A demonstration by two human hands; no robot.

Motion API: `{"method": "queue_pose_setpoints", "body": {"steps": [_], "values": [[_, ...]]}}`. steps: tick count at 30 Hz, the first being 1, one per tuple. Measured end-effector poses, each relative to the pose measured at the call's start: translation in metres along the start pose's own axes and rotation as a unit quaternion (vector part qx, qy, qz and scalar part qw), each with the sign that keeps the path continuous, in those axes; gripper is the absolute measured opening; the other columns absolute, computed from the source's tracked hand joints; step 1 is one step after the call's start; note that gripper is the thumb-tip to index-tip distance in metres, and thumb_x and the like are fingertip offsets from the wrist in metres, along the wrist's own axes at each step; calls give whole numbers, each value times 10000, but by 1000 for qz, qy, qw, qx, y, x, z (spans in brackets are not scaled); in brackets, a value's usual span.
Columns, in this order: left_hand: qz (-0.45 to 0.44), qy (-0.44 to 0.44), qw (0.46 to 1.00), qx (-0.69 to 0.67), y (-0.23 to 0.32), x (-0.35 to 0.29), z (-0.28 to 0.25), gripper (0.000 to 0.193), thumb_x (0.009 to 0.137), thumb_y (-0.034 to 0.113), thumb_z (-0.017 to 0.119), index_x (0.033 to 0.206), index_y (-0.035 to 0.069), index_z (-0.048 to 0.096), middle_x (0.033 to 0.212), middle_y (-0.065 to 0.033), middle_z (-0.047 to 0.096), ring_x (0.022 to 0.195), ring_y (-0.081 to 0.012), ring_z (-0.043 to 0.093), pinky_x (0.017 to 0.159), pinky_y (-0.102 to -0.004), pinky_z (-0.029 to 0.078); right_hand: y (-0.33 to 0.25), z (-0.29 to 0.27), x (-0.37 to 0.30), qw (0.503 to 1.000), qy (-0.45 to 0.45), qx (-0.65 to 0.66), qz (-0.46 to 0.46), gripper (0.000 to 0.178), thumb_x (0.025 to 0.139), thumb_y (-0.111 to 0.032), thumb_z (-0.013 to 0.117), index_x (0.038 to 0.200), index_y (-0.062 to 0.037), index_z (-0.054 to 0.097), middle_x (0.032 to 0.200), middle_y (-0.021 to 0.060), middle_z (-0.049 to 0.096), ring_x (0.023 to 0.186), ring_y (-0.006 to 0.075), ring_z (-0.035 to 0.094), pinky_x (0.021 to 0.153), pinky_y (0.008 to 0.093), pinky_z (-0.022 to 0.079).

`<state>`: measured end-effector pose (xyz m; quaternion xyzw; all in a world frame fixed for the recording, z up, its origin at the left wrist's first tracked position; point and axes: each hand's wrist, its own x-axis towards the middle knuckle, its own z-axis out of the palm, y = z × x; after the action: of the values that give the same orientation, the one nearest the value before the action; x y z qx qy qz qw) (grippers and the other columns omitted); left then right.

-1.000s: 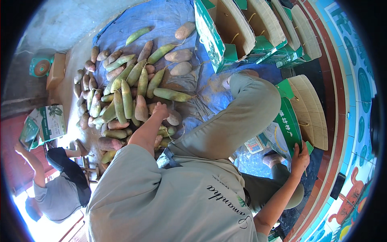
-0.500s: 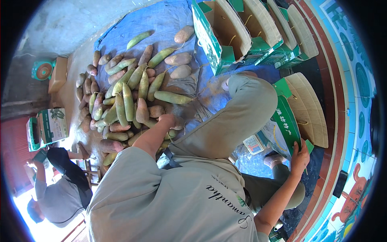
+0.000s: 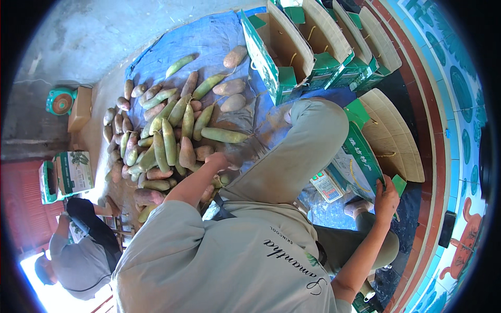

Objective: Packing radishes into cardboard boxes and weighing them on a scale.

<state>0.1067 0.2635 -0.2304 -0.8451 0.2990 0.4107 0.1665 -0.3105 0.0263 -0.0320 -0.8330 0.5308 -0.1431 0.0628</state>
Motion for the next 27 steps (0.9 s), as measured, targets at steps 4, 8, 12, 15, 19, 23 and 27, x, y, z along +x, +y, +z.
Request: {"method": "queue_pose_setpoints", "body": {"steps": [4,8,12,15,19,23,27], "values": [[-21,-29,992,-121,3,-11,-44,548,734,487,641,1018,19,627,1015,-143,644,963,-245,618,783,-354,489,-4,-8,-3,1000,-19,9,22,142,813,-125,592,937,-58,606,880,137,625,794,335,603,670,388,470],[96,212,942,-242,5,-12,-74,517,718,477,668,911,0,617,857,-169,650,819,-265,638,704,-364,484,-7,-11,-7,999,-42,-1,12,127,796,-112,592,912,-62,611,850,129,621,790,322,597,668,387,466],[213,301,816,-444,43,-60,-127,446,720,386,710,840,-24,584,733,-130,612,692,-203,600,642,-304,468,-8,-14,-14,999,-35,14,-11,105,778,-102,593,875,-68,615,819,127,613,780,308,593,667,388,463],[315,320,733,-511,71,-103,-162,428,766,337,694,950,-29,571,686,-38,559,625,-113,502,598,-270,438,-6,-13,-16,999,-41,22,-20,89,777,-109,595,854,-68,613,789,122,604,761,304,590,662,395,462],[375,283,742,-478,107,-147,-200,409,790,300,679,1014,-25,574,745,-35,585,662,-103,525,623,-253,447,-5,-12,-18,998,-50,26,-29,99,776,-128,599,859,-75,610,773,111,603,758,301,591,663,403,465],[472,249,736,-416,161,-175,-211,457,804,310,657,1105,-17,547,907,-67,610,803,-122,552,726,-261,441,-1,-9,-22,998,-55,14,-41,99,773,-131,603,858,-81,612,774,113,609,774,290,597,679,400,473],[565,274,742,-235,215,-183,-207,475,789,307,660,1131,4,531,948,-97,617,860,-187,582,764,-304,450,1,-8,-22,998,-50,15,-43,108,770,-136,606,862,-79,613,774,118,610,779,290,598,684,400,475]]}}
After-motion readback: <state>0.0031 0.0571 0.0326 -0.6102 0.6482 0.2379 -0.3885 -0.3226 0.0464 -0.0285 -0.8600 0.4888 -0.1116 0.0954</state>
